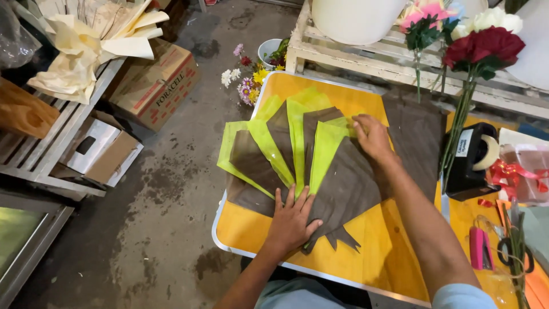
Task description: The person folds multiple sheets of brown and lime-green paper on a yellow table. They arrange the sheets in an alternating pattern, folding them in half and stacking them to create a layered arrangement.
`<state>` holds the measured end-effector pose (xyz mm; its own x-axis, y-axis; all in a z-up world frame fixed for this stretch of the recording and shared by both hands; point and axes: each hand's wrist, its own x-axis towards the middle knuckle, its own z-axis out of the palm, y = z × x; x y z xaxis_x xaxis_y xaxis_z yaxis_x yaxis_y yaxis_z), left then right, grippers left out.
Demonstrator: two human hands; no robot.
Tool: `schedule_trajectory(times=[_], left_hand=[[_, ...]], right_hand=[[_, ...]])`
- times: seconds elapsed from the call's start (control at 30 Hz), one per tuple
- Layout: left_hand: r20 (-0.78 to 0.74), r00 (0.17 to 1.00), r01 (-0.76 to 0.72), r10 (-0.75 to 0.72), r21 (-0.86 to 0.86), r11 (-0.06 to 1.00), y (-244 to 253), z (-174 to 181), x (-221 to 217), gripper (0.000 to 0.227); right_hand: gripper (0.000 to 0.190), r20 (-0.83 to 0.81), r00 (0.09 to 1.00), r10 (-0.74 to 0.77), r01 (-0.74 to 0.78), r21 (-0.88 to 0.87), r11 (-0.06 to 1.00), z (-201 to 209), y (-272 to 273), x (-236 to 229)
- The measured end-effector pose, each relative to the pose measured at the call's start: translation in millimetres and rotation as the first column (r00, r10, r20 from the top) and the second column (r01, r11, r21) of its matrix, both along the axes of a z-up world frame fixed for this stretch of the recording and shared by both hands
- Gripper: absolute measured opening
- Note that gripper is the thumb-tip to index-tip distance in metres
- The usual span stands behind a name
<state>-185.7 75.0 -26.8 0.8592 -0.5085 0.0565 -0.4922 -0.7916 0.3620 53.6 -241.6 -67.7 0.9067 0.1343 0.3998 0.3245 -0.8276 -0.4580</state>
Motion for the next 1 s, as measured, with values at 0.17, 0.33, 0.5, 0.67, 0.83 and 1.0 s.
schedule_trajectory(times=[0.17,0.33,0.5,0.67,0.83,1.0], left_hand=[[0.105,0.994,-0.012,0.013,-0.009,1.000,0,-2,0,0.074],[0.115,0.993,-0.008,0.007,0.008,1.000,-1,0,2,0.072],[0.099,0.995,-0.010,0.007,0.030,1.000,-1,3,3,0.072],[0.110,0.994,-0.011,0.008,0.024,1.000,-1,-1,3,0.073],[0.072,0.997,-0.002,0.000,0.027,1.000,-1,-1,4,0.073],[0.118,0.993,-0.008,0.006,0.019,1.000,-1,1,5,0.072]], right_hand=[[0.037,-0.159,0.959,0.235,-0.253,-0.107,0.961,29,17,39],[0.038,-0.327,0.927,0.185,-0.284,-0.289,0.914,22,31,75],[0.016,-0.392,0.898,0.198,-0.290,-0.191,0.938,-4,14,102],[0.011,-0.419,0.876,0.239,-0.299,-0.084,0.951,44,21,80],[0.026,-0.525,0.837,0.157,-0.169,0.025,0.985,55,17,77],[0.037,-0.495,0.782,0.379,-0.136,0.458,0.879,40,5,81]])
